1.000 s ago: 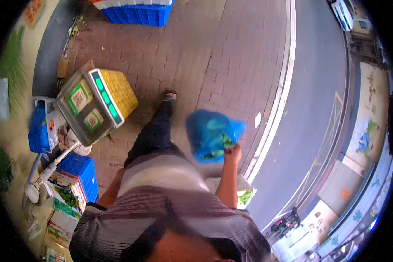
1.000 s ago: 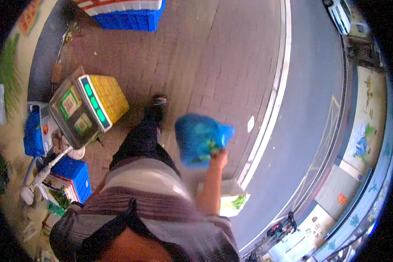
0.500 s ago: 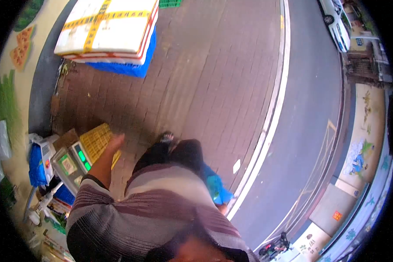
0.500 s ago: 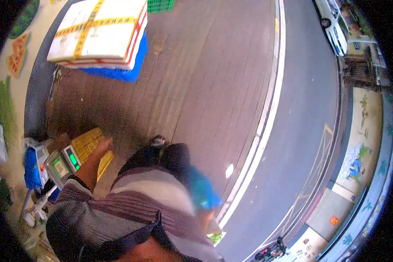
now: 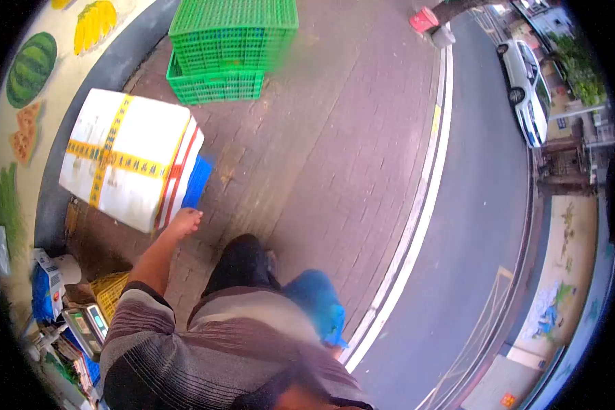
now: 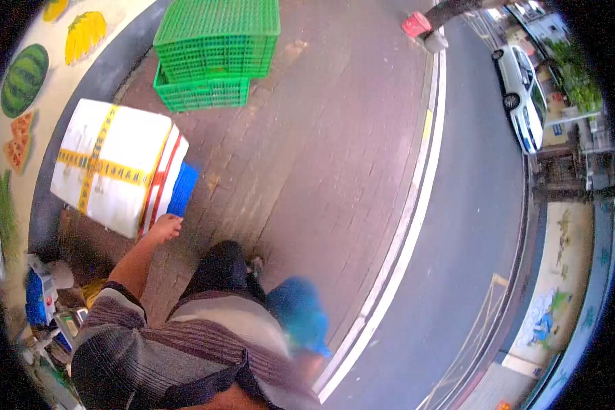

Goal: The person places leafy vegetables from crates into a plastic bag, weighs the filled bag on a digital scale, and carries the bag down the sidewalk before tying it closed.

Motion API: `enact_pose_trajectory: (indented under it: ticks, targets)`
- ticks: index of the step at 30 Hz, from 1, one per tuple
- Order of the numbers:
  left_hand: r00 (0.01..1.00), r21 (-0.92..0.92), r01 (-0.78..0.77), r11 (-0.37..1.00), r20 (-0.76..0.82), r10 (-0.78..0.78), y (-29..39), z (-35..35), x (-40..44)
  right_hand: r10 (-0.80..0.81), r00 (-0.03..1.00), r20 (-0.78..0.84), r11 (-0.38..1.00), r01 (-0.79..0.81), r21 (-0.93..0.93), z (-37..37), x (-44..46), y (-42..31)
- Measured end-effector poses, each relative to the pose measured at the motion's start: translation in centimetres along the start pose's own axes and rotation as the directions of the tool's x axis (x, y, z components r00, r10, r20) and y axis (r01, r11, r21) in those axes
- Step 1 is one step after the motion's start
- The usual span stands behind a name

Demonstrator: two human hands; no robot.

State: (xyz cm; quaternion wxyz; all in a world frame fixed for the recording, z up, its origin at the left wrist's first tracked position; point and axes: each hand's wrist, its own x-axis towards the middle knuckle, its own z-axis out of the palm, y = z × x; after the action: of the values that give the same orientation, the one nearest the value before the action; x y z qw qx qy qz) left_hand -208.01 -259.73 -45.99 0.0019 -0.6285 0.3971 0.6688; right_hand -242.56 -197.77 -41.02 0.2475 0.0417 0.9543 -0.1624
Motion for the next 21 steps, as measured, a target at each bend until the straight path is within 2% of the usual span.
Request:
enact_pose_trajectory:
  ticks: [1, 3, 4, 6, 7, 8, 9, 10, 11, 12, 14, 17, 18, 20, 21]
  targets:
    - [0.999, 0.019, -0.021, 1.0, -0.032, 0.022, 5.8, 2.6, 4.2, -0.01, 1.0, 0.001, 1.0, 0.01, 0.021, -0.5, 5.4, -4.5]
    - [0.997, 0.079, -0.024, 0.997, -0.073, 0.03, 12.5, 4.4, 6.7, -0.011, 1.0, -0.007, 0.999, 0.011, 0.049, -1.4, 11.7, -11.5]
    - [0.99, 0.011, -0.066, 0.998, -0.125, 0.067, 13.8, 4.9, 9.8, -0.017, 1.0, -0.02, 0.998, 0.018, 0.061, -1.7, 15.1, -14.9]
    - [0.966, 0.4, -0.164, 0.901, -0.118, 0.229, 17.3, 4.7, 16.2, -0.01, 0.999, -0.052, 0.991, 0.017, 0.134, -2.4, 21.7, -22.5]
    - [0.95, 0.582, -0.198, 0.789, -0.083, 0.3, 19.5, 4.8, 18.6, 0.002, 0.997, -0.073, 0.985, 0.011, 0.174, -3.0, 24.2, -26.2]
    - [0.966, 0.616, -0.156, 0.772, -0.069, 0.249, 23.7, 5.9, 19.9, 0.015, 0.995, -0.095, 0.976, 0.006, 0.216, -3.6, 27.1, -30.2]
    - [0.942, 0.609, -0.243, 0.755, -0.039, 0.334, 29.3, 6.2, 23.6, 0.035, 0.993, -0.11, 0.957, -0.002, 0.289, -3.9, 30.6, -34.7]
    - [0.925, 0.592, -0.309, 0.744, 0.006, 0.38, 32.0, 8.0, 25.3, 0.055, 0.99, -0.129, 0.939, -0.008, 0.343, -5.1, 33.7, -37.7]
    - [0.911, 0.575, -0.362, 0.734, 0.053, 0.408, 33.8, 10.1, 25.9, 0.074, 0.988, -0.138, 0.916, -0.013, 0.4, -6.3, 36.5, -41.2]
    - [0.903, 0.547, -0.411, 0.73, 0.132, 0.409, 38.8, 11.8, 26.8, 0.089, 0.986, -0.142, 0.893, -0.016, 0.45, -7.3, 39.2, -45.1]
    - [0.899, 0.371, -0.432, 0.822, 0.096, 0.428, 47.3, 15.7, 28.8, 0.11, 0.983, -0.147, 0.843, -0.014, 0.538, -8.2, 44.8, -52.8]
    - [0.893, 0.192, -0.45, 0.872, 0.086, 0.442, 58.1, 19.6, 29.9, 0.08, 0.987, -0.136, 0.781, 0.023, 0.625, -7.9, 54.1, -63.0]
    - [0.905, 0.193, -0.426, 0.884, 0.09, 0.416, 60.2, 20.3, 31.3, 0.1, 0.991, -0.087, 0.77, -0.022, 0.638, -9.1, 55.8, -68.4]
    - [0.923, 0.201, -0.385, 0.901, 0.093, 0.373, 63.5, 21.1, 35.3, 0.019, 0.999, -0.05, 0.793, 0.016, 0.609, -8.3, 60.7, -78.1]
    - [0.954, 0.242, -0.296, 0.924, 0.034, 0.297, 63.5, 21.7, 36.9, -0.08, 0.995, -0.063, 0.82, 0.101, 0.564, -8.3, 62.7, -82.0]
